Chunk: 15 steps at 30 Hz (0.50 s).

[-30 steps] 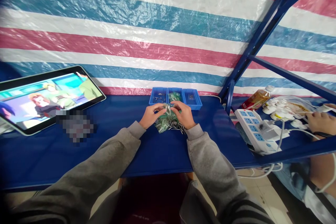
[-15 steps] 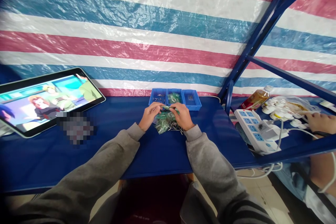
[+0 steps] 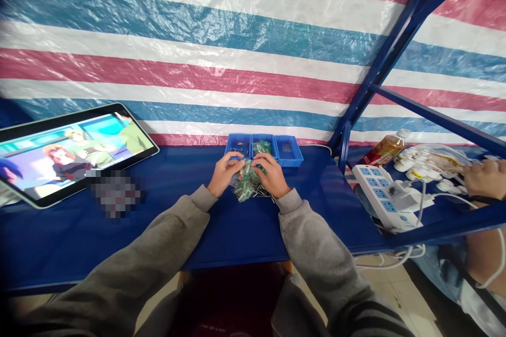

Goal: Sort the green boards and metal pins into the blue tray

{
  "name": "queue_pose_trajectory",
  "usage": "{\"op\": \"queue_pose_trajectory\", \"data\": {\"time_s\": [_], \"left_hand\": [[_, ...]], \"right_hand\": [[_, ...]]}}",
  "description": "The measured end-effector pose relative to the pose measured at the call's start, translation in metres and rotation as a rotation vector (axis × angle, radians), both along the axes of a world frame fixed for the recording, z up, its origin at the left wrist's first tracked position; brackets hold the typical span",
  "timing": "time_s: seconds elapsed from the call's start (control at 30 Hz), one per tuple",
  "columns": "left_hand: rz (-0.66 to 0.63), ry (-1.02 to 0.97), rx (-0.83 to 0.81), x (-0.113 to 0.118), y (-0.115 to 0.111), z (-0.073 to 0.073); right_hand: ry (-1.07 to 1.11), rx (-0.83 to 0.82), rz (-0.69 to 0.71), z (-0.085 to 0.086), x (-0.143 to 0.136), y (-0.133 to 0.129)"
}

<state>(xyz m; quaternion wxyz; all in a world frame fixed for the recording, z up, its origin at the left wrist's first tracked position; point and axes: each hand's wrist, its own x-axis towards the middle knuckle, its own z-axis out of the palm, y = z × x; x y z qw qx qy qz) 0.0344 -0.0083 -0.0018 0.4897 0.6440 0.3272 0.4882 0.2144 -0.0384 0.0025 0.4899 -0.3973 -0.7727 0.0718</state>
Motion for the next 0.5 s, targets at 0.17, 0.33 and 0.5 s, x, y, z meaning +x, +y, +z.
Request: {"op": "queue_pose_trajectory", "data": {"time_s": [0.17,0.33,0.5], "left_hand": [[-0.023,0.078,0.167,-0.0035,0.0003,0.0011],[-0.119,0.037,0.058,-0.0041,0.0003,-0.0006],[-0.087,-0.022,-0.023,-0.0036,0.0022,-0.0014]], "right_hand": [[0.077,-0.096,-0.074,-0.0048,-0.0033,0.0013],[0.283,-0.227,-0.094,-0.0051,-0.0071,-0.0006],[0.291,-0.229,-0.058,-0.0018,-0.0039,-0.0029]]}}
